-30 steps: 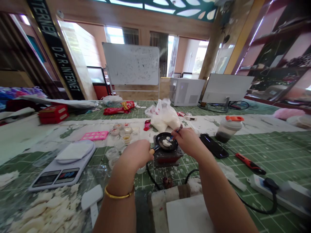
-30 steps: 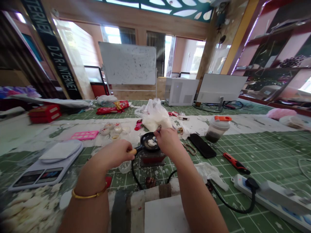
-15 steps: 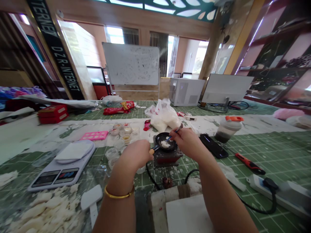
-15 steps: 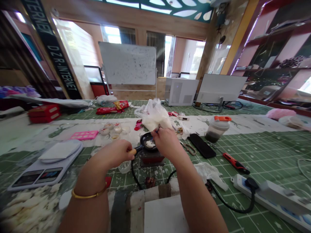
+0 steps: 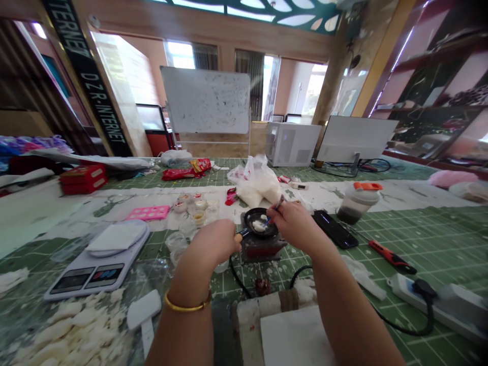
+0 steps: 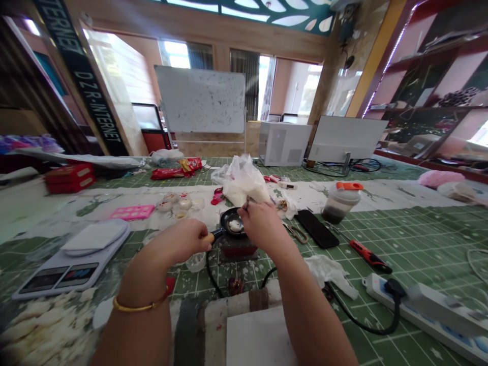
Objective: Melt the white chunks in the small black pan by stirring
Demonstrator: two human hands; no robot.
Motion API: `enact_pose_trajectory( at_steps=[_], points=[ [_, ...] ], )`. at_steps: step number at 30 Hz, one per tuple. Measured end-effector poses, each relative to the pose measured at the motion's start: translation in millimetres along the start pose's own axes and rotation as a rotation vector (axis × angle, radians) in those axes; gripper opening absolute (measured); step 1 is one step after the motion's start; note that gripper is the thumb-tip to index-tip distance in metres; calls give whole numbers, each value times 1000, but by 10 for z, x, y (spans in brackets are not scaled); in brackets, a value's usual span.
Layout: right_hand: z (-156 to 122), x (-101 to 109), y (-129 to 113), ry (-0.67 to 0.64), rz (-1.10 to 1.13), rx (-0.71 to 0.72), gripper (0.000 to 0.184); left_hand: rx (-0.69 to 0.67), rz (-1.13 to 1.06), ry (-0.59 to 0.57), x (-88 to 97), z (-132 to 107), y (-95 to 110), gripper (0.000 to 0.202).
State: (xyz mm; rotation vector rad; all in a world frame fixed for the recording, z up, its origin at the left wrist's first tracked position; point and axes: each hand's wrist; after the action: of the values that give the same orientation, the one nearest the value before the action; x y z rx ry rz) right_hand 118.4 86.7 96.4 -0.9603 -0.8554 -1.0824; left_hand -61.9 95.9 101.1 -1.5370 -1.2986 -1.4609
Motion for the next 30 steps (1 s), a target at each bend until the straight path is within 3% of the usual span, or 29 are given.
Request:
enact_pose_trajectory(
  at_steps=[8, 19, 24, 30],
  points=[
    [3, -5, 18, -9, -38, -20, 27, 11, -6, -9, 1, 4, 25, 25],
    [2, 28, 98, 8, 227, -88, 25, 7, 2, -5, 9, -4, 41, 22],
    [-28, 91, 166, 102, 277, -131, 35, -1, 11, -6, 10, 2, 50, 24],
    [-29, 112, 162, 205, 201, -136, 26, -5, 25, -9, 37, -16, 64, 22]
  ],
)
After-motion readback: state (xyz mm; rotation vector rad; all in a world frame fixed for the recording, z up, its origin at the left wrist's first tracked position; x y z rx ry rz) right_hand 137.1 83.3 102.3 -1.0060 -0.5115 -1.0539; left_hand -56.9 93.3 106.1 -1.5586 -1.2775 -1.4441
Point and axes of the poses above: each hand's wrist, its own z-axis towards the middle knuckle, its own x-axis out of the back of the hand, y = z × x, and after that the axes turned 1 degree about -z, right-handed
